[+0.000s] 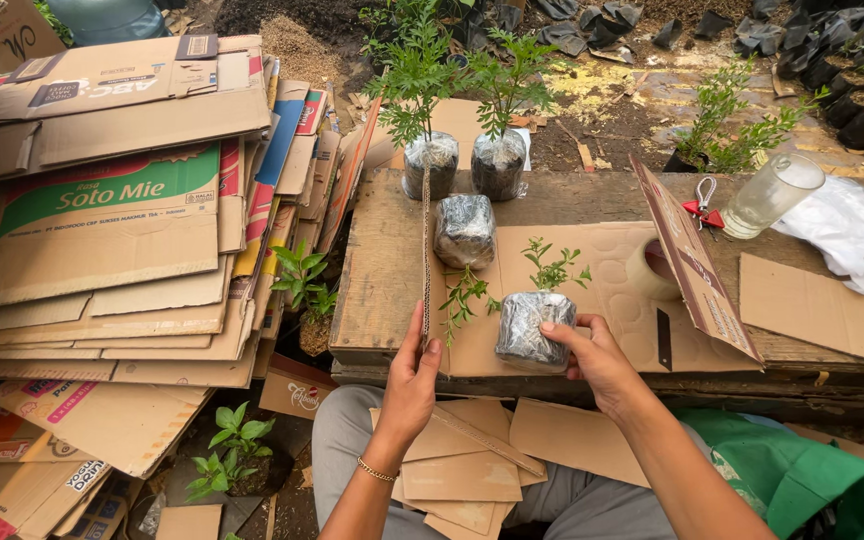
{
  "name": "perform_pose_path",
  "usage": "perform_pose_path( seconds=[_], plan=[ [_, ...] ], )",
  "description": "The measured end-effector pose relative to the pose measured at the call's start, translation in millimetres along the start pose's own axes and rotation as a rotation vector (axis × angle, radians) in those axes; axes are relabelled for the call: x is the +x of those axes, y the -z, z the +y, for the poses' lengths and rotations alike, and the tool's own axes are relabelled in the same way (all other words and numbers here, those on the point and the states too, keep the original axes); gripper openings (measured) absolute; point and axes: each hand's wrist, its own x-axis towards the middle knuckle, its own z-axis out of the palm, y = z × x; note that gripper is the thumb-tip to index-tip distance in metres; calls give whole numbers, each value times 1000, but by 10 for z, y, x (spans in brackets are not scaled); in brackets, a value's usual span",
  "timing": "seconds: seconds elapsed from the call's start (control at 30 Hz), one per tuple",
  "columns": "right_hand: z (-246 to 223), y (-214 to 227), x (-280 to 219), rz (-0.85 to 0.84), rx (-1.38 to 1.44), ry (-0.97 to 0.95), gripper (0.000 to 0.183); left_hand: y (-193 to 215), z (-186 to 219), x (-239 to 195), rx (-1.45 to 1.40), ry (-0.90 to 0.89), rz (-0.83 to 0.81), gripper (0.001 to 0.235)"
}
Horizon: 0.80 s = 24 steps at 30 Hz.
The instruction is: The person cuts a cardboard sheet with a utility knife, folds it into a box, places two potted plants inside, and seals the box with tape. The person handles cardboard, plants, a utility knife, and tape during the process.
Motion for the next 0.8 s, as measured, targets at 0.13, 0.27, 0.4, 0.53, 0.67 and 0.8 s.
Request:
perform_pose_path(
  seconds=[0.13,0.27,0.4,0.53,0.67,0.8],
  plan=[
    [-40,-81,-23,-33,-20,-20,75,4,13,6,3,-15,-26,70],
    [-41,-293,-37,-80,-63,-7,75,-32,2,-16,-39,-56,-59,69],
    [-74,-546,-32,-110,-104,13,76,-109,49,-9,-72,-52,-69,68],
    [-139,-663,13,-179,-38,93,71,-157,95,-41,-5,-75,-42,79],
    [-85,-625,112,-109,-287,218,62,-183,85,-89,115,-83,-41,113],
    [93,-548,243,-55,-527,301,60,-261,37,-55,142,-60,42,113]
  ],
)
